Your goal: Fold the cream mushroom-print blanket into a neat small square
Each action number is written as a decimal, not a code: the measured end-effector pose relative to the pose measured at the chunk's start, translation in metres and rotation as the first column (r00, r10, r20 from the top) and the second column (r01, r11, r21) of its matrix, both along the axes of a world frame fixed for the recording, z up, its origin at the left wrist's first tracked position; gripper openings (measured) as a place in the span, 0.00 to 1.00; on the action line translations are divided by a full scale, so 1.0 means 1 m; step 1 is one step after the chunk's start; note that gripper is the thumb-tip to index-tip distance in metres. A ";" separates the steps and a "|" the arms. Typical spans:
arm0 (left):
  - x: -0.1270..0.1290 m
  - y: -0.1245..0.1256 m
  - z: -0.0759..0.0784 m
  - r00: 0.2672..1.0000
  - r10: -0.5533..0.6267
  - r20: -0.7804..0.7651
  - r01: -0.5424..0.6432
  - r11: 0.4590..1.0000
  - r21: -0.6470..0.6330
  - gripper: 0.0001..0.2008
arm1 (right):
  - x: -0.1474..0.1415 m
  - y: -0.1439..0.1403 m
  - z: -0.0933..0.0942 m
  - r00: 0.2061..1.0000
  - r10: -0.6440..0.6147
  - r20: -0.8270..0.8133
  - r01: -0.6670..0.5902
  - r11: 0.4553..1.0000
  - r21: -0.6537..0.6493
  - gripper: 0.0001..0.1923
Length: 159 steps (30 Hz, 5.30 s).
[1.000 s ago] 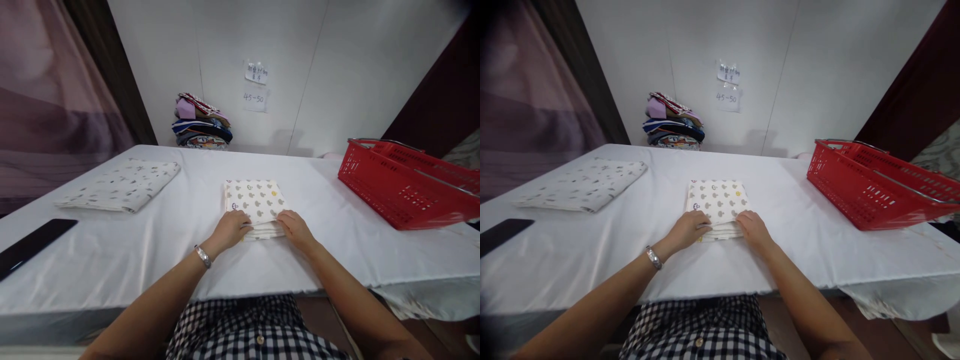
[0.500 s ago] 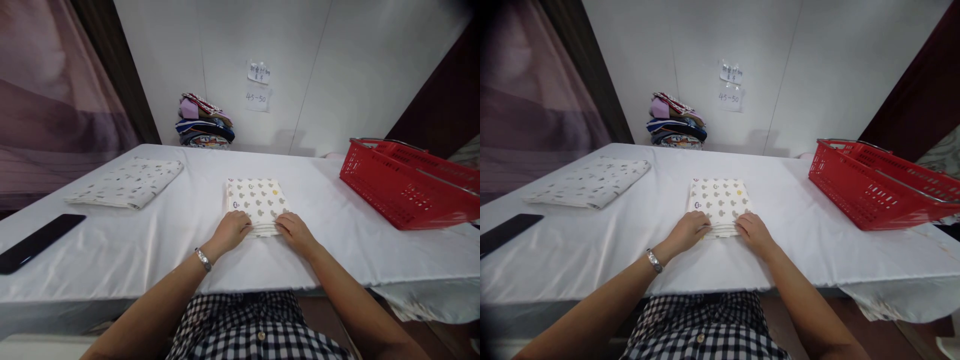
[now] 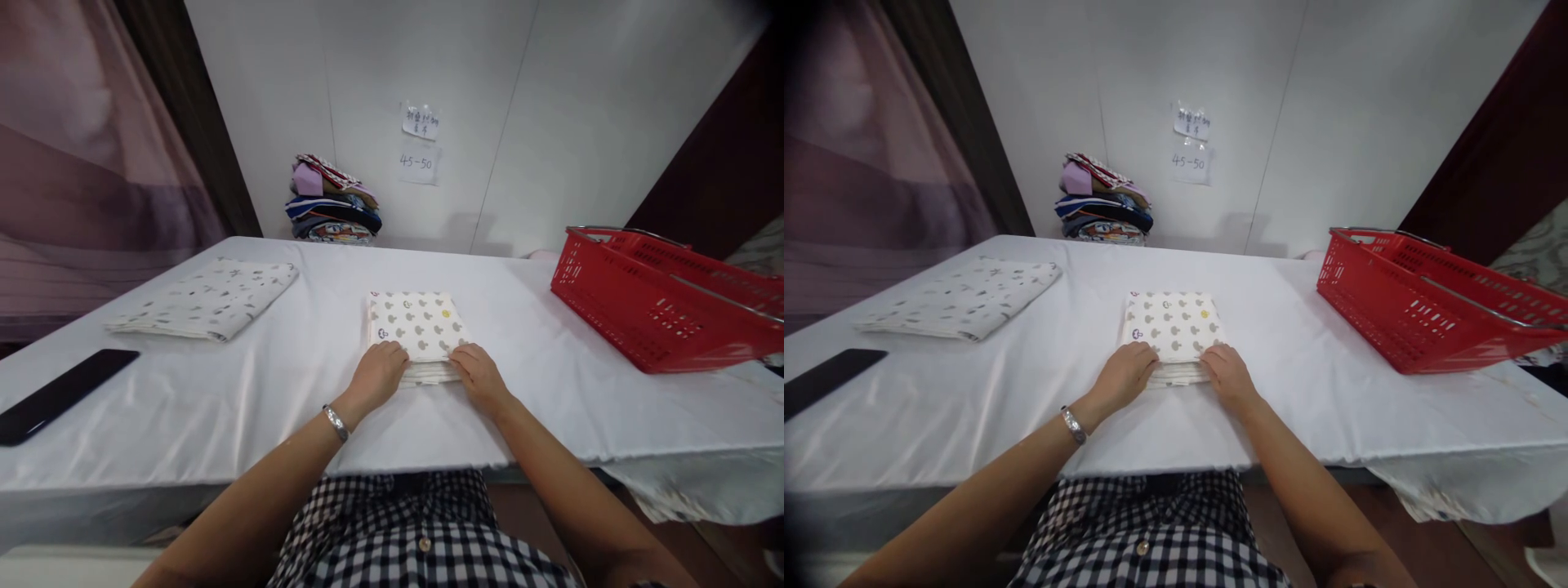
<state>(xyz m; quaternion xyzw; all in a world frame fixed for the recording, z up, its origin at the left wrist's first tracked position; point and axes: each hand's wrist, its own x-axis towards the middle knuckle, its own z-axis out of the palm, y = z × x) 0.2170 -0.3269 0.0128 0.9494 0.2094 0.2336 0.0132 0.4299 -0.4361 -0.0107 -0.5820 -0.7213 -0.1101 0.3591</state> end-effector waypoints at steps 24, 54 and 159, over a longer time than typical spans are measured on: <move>0.004 -0.002 -0.007 0.999 -0.031 0.029 0.031 1.000 -0.007 0.11 | 0.004 -0.001 0.000 1.000 0.018 -0.016 -0.020 0.996 -0.089 0.10; 0.014 -0.008 -0.005 0.998 -0.064 0.015 0.062 0.993 0.096 0.09 | -0.006 0.000 0.004 0.991 -0.018 0.135 0.013 0.999 0.037 0.12; 0.015 -0.010 -0.007 0.994 -0.035 -0.105 0.050 0.989 0.138 0.10 | -0.003 0.008 0.009 0.997 0.072 0.011 -0.070 0.988 -0.135 0.11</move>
